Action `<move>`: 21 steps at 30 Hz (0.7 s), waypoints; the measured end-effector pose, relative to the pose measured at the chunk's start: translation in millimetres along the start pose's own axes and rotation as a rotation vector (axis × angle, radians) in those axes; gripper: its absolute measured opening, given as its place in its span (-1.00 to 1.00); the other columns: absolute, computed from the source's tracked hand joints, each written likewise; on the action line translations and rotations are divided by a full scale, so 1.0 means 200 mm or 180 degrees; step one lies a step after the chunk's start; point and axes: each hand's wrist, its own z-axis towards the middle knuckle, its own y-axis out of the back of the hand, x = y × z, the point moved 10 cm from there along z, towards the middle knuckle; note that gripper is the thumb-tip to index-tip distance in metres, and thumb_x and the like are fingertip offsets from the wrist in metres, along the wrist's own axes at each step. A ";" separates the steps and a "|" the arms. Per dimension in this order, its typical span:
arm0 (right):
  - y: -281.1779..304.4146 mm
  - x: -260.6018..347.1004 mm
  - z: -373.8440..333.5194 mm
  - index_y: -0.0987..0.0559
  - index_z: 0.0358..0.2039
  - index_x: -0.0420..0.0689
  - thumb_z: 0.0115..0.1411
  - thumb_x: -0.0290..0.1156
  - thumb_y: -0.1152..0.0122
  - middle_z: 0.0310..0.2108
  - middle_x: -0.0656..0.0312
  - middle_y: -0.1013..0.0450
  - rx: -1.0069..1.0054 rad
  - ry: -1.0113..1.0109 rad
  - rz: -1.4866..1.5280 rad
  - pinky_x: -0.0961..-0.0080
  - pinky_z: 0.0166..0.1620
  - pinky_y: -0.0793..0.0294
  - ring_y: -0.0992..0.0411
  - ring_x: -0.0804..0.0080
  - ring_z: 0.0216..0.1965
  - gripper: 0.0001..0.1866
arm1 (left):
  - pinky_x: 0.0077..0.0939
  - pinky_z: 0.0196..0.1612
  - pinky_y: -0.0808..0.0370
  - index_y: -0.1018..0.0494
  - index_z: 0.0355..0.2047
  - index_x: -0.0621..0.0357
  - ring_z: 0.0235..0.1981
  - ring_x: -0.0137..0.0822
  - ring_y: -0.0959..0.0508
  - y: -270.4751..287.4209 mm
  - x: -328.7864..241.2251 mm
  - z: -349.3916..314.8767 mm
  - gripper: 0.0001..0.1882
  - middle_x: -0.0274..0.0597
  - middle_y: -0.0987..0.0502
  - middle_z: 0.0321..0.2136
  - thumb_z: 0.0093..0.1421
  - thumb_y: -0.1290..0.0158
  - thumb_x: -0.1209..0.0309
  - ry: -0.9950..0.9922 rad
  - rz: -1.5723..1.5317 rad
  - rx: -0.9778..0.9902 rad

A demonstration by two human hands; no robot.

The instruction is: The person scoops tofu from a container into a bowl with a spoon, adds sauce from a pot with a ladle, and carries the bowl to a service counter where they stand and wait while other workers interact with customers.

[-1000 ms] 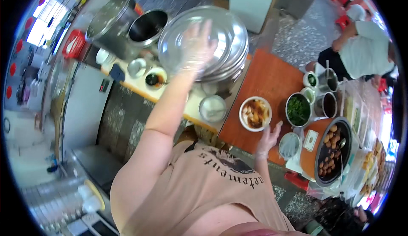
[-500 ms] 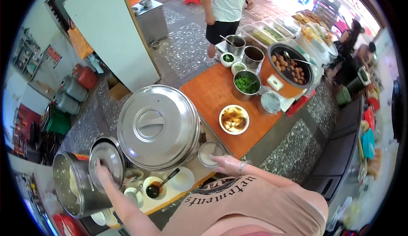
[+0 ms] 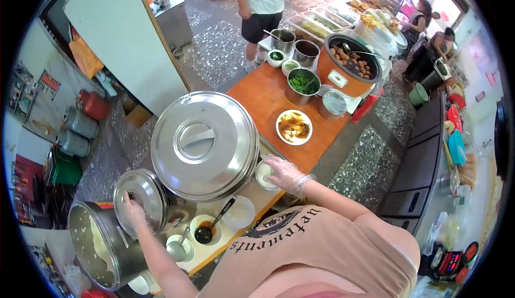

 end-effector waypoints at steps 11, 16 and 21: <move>0.53 -0.99 0.00 -0.34 0.18 -0.16 0.14 -0.46 -0.06 -0.40 0.07 -0.51 -0.2087 -0.1310 0.0891 0.43 -0.30 -0.46 -0.45 0.40 -0.43 -0.46 | -0.12 0.10 -0.32 -0.26 0.18 0.20 0.08 0.12 -0.32 0.31 -0.04 -0.24 -0.50 0.26 -0.23 0.10 0.23 0.07 0.37 0.0145 -0.0071 -0.1459; 0.86 -1.43 0.49 -0.36 0.11 -0.04 0.11 -0.33 -0.09 -0.11 0.01 -0.49 -0.1228 -0.1903 -0.0133 0.28 -0.06 -0.43 -0.46 0.10 -0.09 -0.50 | -0.12 0.24 -0.17 -0.12 0.23 0.29 0.16 0.13 -0.24 0.53 -0.67 -0.66 -0.41 0.25 -0.20 0.13 0.18 0.01 0.54 0.0158 -0.0658 -0.1838; 0.94 -1.17 0.54 -0.40 0.00 -0.09 0.12 -0.12 -0.19 -0.24 0.16 -0.55 -0.0295 -0.1919 0.0174 0.31 -0.17 -0.48 -0.51 0.28 -0.23 -0.51 | -0.14 0.26 -0.17 -0.12 0.22 0.34 0.21 0.08 -0.20 0.61 -1.31 -1.12 -0.40 0.19 -0.20 0.15 0.14 0.04 0.64 -0.0306 -0.1692 -0.1785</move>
